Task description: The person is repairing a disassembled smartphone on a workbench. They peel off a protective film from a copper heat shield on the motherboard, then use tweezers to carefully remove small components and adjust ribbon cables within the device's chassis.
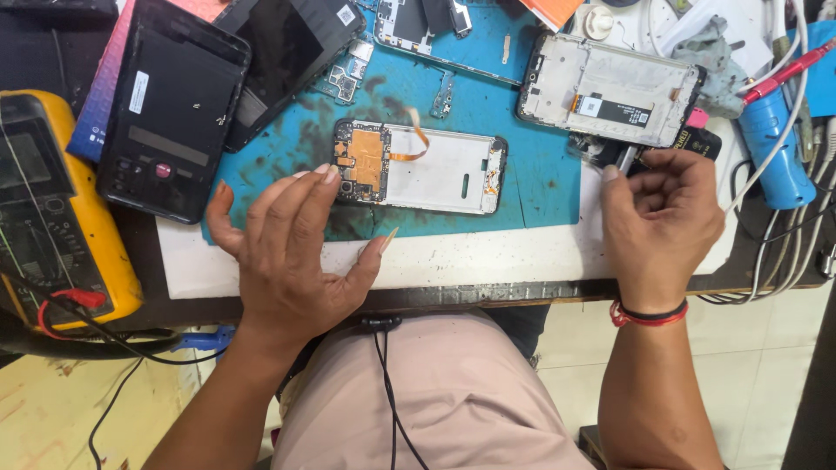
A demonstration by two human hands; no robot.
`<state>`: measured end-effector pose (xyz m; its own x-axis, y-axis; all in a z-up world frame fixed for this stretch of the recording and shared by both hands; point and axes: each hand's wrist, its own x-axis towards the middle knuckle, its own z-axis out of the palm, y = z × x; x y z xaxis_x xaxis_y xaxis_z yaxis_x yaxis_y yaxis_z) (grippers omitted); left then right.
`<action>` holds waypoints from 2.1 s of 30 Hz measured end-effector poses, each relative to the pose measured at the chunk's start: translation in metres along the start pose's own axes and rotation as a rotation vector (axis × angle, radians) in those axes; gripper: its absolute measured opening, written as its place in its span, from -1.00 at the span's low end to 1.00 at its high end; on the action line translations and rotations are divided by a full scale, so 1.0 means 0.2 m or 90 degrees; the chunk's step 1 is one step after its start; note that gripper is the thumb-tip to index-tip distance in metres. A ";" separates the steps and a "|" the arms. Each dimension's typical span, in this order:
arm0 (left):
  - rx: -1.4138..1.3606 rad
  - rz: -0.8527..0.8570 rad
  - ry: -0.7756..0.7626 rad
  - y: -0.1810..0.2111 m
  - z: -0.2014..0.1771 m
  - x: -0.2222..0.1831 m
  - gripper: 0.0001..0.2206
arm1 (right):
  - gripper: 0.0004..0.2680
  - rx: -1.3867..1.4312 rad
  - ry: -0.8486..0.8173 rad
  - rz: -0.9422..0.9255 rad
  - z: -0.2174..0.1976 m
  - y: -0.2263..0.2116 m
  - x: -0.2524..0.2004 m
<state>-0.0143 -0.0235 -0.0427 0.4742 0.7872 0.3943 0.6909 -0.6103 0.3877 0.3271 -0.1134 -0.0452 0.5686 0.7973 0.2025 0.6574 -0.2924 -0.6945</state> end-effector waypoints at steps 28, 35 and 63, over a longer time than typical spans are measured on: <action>-0.014 -0.010 -0.007 0.00 0.00 0.00 -0.40 | -0.76 -0.003 0.024 0.044 -0.05 -0.07 0.05; -0.017 -0.010 -0.007 0.00 0.00 0.00 -0.39 | -0.75 -0.026 0.037 0.028 -0.06 -0.04 0.05; -0.028 -0.026 -0.012 0.00 -0.01 0.01 -0.41 | -0.91 -0.043 -0.079 -0.295 0.15 -0.37 0.01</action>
<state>-0.0139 -0.0221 -0.0395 0.4569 0.8129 0.3611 0.6851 -0.5805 0.4401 0.2637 -0.0747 -0.0143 0.1477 0.9075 0.3931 0.8608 0.0777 -0.5029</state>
